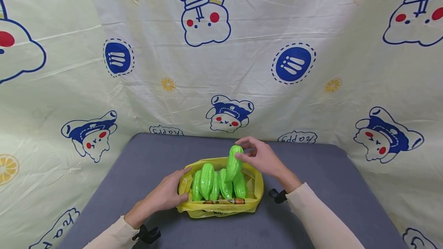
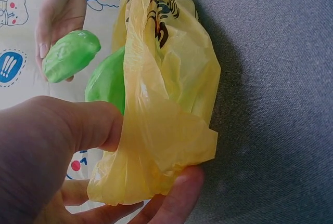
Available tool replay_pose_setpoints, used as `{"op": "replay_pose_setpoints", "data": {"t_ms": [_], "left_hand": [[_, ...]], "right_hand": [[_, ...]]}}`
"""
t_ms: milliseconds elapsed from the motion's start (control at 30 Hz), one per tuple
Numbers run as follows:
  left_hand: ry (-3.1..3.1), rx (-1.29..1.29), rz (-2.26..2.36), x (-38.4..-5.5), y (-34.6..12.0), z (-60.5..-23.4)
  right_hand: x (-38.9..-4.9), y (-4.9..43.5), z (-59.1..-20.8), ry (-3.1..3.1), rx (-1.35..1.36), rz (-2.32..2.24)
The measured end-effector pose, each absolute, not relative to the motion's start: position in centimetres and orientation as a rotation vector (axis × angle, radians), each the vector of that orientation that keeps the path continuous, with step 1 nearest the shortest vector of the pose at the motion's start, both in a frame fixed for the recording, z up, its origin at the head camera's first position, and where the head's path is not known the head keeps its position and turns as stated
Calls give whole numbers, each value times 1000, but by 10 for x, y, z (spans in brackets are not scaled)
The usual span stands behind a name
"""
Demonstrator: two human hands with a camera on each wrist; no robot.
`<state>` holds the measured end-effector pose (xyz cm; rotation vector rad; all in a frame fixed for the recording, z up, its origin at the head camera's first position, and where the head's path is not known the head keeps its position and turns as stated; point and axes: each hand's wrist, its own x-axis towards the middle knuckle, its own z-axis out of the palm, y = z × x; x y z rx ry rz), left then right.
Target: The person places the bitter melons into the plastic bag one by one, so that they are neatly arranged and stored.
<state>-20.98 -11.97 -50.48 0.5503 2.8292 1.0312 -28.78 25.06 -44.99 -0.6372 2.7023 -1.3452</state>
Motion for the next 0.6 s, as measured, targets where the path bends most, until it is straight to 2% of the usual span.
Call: {"op": "replay_pose_setpoints", "data": {"t_ms": [600], "left_hand": [[2831,572,1038,-210,-120,-506]], "right_hand": [[-291,231,-454,2589,-842,-1286]]}}
